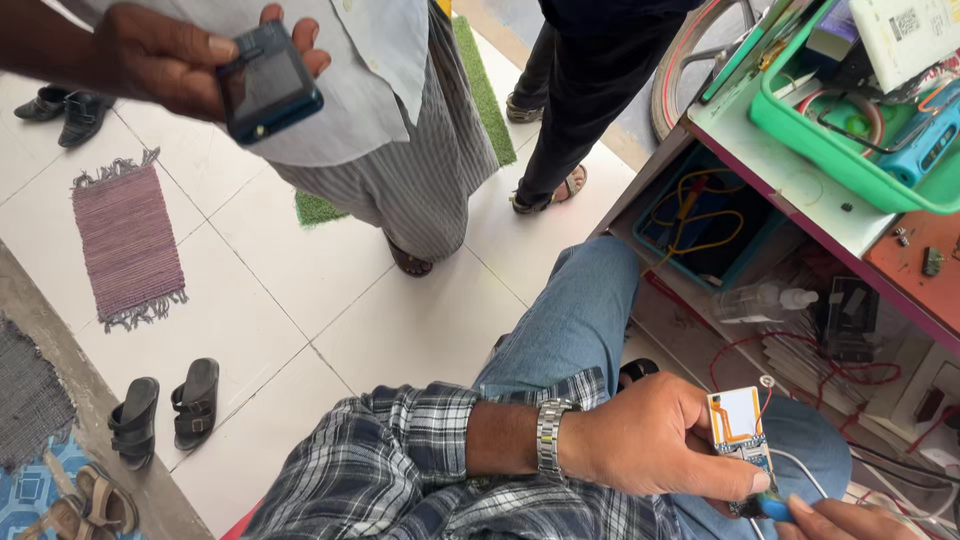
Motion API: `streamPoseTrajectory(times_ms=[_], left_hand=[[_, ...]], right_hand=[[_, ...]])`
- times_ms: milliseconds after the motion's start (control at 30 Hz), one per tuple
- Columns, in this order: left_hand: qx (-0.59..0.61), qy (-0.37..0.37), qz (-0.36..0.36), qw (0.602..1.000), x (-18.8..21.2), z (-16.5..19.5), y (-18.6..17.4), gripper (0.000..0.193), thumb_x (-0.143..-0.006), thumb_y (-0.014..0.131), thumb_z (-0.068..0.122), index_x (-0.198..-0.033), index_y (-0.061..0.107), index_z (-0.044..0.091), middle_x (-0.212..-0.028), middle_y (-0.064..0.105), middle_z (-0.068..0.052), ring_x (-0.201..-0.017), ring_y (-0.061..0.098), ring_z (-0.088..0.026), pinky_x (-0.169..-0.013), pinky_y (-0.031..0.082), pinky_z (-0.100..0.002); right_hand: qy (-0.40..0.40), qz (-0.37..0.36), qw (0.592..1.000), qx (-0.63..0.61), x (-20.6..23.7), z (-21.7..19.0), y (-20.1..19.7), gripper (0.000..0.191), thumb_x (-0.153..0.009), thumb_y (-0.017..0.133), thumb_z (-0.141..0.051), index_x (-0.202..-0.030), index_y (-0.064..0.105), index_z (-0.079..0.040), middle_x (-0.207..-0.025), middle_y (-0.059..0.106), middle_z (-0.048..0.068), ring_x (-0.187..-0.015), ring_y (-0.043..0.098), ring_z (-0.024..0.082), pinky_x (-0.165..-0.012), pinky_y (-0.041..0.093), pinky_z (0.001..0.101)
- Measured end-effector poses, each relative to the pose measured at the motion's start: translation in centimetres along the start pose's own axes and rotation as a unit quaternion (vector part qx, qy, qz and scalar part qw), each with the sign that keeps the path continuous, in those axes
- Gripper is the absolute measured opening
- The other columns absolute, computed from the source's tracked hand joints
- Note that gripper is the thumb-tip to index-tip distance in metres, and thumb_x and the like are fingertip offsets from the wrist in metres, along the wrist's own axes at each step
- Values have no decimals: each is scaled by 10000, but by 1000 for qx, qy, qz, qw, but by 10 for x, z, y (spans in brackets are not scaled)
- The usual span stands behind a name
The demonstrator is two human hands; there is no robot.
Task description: The person sits at a repair counter and uses a blue pry tool to work on a disassembled phone with an exposed flex cable. They then press keys on a feature phone to test it, pry open the back of a smartphone, hold the exposed battery compartment, and connect a charging cable to test the device.
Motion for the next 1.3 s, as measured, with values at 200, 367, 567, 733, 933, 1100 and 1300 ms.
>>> streamPoseTrajectory(times_ms=[200,367,567,733,933,1100,1300], left_hand=[[38,-19,5,999,15,-25,-7,177,-1036,742,86,-1021,696,-84,-956,726,-93,-901,704,-105,-855,616,-288],[21,1,27,999,19,-16,-12,175,-1030,733,96,-1003,703,-74,-934,729,-73,-889,700,-96,-837,612,-275],[-50,-3,31,998,8,-16,-13,112,-1033,711,109,-1045,736,1,-855,691,33,-829,597,-17,-725,519,-205],[-41,-45,60,996,9,-42,-13,71,-1000,738,58,-973,719,-5,-859,658,46,-777,578,-2,-625,470,-193],[-52,-52,75,994,21,-74,-18,70,-976,750,54,-1004,732,-7,-863,681,43,-778,593,0,-634,494,-192],[-88,-55,82,991,32,-99,-17,59,-988,751,39,-958,729,-8,-818,690,35,-737,603,1,-620,498,-187],[-65,-52,80,993,33,-100,-17,72,-984,764,53,-990,735,-13,-857,701,29,-769,594,-1,-627,488,-185]], right_hand=[[-99,217,971,22,16,-65,-24,227,-742,904,-151,-933,782,-129,-895,662,56,-599,607,136,-550,545,265],[14,246,969,5,9,-126,-48,237,-856,863,-115,-1046,727,-77,-1015,660,64,-804,666,163,-778,556,293],[32,275,958,-70,-24,-195,-102,204,-800,849,14,-972,740,14,-936,719,159,-834,717,222,-694,553,271],[13,217,973,-83,-34,-214,-98,235,-803,811,53,-1002,687,65,-911,672,172,-773,674,245,-681,546,348],[-9,199,976,-85,-27,-219,-80,226,-864,811,46,-1060,701,56,-963,661,151,-802,672,212,-670,541,336],[12,227,972,-67,-3,-204,-63,225,-839,789,56,-1032,674,74,-938,659,170,-759,671,229,-623,537,339],[92,307,947,-28,28,-176,-55,193,-940,775,52,-1111,687,53,-1012,678,162,-774,645,185,-603,496,271]])
Point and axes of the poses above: each hand's wrist, its own x-axis away from the middle knuckle, its own y-axis out of the palm, z = x × y, the point moved 10 cm from there along -x, towards the middle knuckle
